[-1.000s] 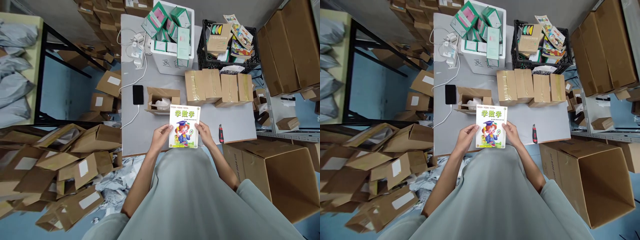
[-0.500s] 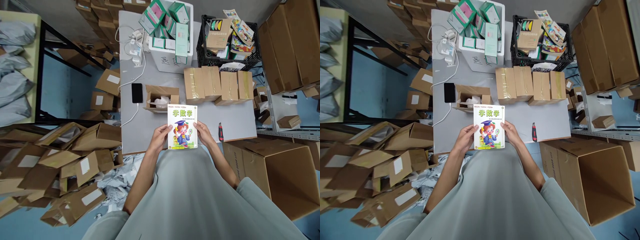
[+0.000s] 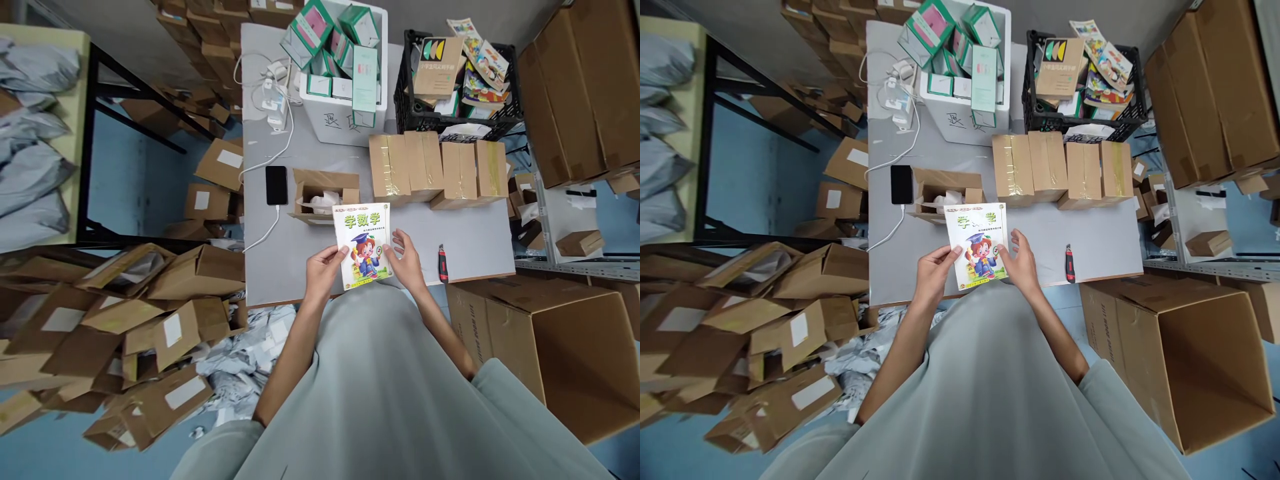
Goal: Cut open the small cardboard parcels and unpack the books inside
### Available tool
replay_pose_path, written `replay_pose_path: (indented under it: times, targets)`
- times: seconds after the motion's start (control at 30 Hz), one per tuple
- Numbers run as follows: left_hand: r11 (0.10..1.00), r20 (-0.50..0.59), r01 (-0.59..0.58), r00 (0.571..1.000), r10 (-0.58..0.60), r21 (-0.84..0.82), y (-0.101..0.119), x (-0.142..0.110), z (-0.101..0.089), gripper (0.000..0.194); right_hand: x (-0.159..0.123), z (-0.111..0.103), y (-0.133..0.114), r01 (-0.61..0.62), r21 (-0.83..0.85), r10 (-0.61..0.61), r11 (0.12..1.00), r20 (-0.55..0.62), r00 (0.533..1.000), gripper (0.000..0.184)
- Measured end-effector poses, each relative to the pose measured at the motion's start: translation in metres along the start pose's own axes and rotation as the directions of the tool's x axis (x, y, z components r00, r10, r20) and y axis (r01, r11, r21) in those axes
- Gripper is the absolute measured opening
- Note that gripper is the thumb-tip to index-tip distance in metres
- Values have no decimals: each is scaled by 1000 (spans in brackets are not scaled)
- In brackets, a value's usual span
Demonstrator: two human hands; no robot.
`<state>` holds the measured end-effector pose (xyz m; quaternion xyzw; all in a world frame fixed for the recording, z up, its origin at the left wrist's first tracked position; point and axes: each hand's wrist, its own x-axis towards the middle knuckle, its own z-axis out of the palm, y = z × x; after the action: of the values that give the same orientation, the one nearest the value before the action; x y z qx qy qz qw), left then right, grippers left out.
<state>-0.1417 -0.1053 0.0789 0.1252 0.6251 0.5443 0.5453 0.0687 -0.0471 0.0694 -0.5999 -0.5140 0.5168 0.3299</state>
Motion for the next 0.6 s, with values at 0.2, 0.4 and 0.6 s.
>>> replay_pose_path:
  times: [0.2,0.4,0.6]
  targets:
    - [998,66,61,996,-58,-34,3,-2,-6,69,-7,-4,-12,-213,309,141,927,240,960,69]
    - [989,165,69,985,-47,-131,-1,-3,-7,70,-16,-14,-22,-279,372,189,885,262,946,60]
    - [988,421,102,906,-45,-112,-2,-3,6,68,-20,7,-3,-533,327,277,780,584,763,66]
